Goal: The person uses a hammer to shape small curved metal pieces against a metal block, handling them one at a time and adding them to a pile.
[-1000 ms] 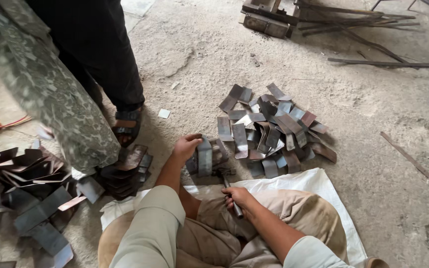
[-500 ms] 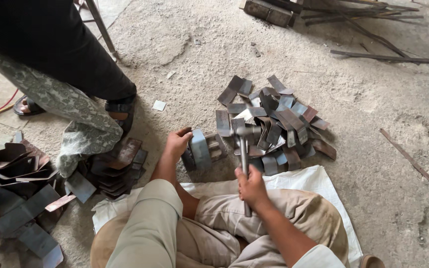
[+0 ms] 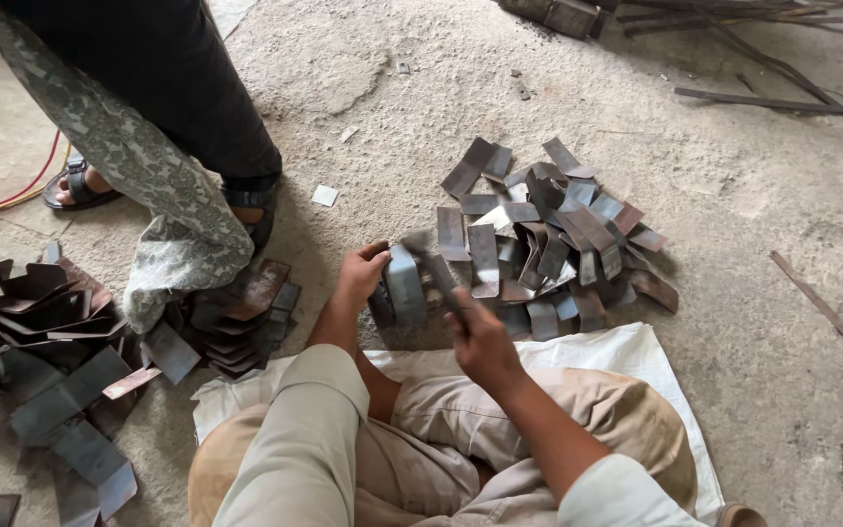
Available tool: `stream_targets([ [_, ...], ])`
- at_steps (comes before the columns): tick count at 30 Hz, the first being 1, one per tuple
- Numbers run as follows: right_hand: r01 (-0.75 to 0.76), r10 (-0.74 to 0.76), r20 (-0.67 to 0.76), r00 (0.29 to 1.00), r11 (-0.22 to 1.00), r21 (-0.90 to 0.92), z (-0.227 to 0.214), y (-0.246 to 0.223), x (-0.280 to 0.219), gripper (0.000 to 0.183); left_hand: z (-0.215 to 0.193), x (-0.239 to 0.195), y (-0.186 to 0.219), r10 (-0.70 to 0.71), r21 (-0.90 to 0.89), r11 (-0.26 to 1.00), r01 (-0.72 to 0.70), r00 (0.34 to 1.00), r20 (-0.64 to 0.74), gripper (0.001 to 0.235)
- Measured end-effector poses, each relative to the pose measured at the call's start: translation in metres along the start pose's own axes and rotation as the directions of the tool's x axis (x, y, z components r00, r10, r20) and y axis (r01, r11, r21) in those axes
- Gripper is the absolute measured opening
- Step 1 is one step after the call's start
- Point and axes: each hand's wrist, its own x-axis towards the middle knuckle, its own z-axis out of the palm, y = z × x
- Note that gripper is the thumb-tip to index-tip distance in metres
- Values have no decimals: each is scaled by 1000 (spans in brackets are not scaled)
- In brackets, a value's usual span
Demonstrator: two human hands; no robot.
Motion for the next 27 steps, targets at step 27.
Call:
stream_targets([
  [27, -943, 641, 743, 191, -91, 321, 30, 64, -98, 22, 123, -152, 240, 228, 15, 973, -229, 972, 64, 52],
])
